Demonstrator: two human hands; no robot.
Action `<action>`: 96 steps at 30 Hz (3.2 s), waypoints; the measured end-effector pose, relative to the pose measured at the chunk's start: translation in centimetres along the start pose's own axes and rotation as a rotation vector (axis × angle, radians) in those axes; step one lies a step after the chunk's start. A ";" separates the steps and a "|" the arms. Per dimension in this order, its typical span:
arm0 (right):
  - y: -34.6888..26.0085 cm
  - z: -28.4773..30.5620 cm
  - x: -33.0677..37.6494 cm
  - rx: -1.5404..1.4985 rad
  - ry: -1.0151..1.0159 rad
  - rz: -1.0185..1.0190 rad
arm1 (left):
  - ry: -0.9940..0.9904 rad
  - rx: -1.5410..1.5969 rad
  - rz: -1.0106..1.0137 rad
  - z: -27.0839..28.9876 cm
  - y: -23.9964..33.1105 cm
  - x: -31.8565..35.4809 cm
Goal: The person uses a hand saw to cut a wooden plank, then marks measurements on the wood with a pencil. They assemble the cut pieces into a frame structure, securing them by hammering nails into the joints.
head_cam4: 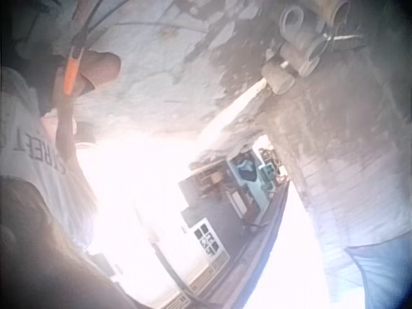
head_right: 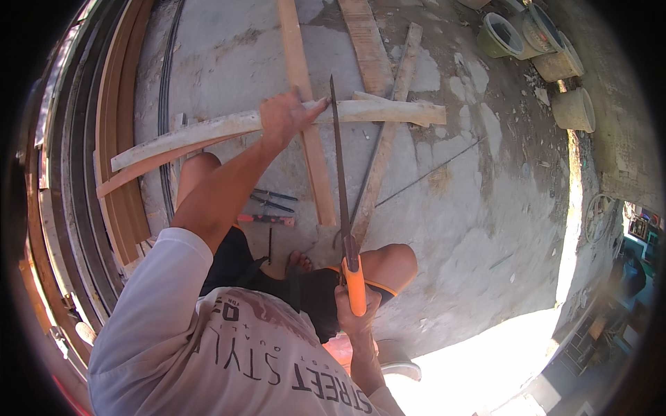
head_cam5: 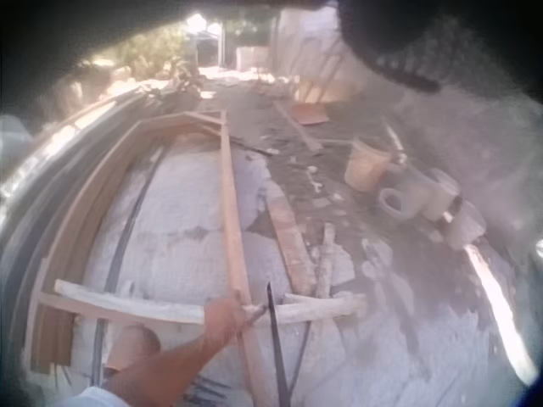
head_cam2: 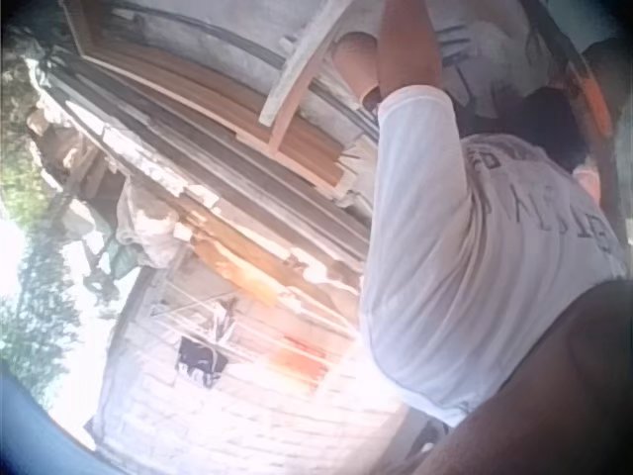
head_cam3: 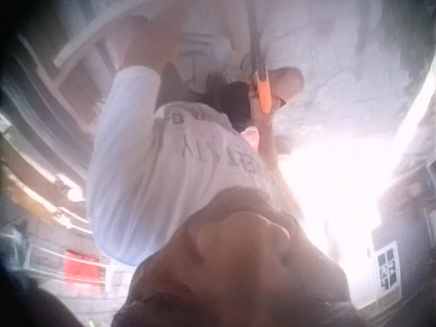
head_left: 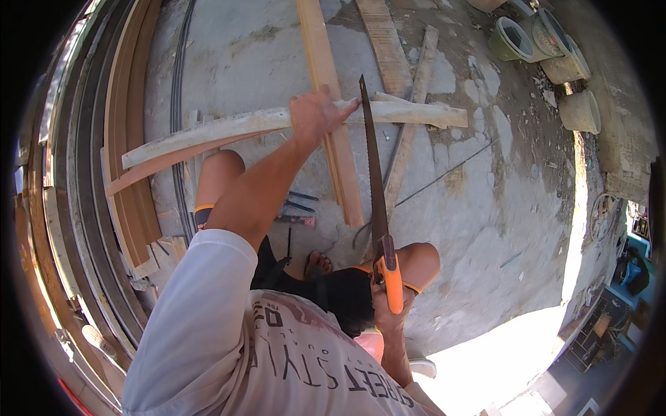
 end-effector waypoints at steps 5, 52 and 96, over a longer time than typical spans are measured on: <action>-1.9 -1.0 -5.6 -0.073 -0.058 0.037 | 0.075 -0.014 -0.104 -1.0 -0.8 -0.1; -0.6 2.0 -2.2 0.013 -0.058 0.023 | 0.029 0.044 -0.087 -0.5 -1.2 -0.7; -1.8 1.5 -1.3 -0.005 -0.078 -0.077 | 0.028 0.086 -0.066 -0.8 -1.2 -0.8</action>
Point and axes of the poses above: each hand's wrist, its own x-axis away from the middle knuckle, its own z-axis out of the back of the hand, y = z × x, the point moved 1 cm from there along -x, towards the middle knuckle, and after that the axes turned 13 degrees about x, right-handed, at the moved point
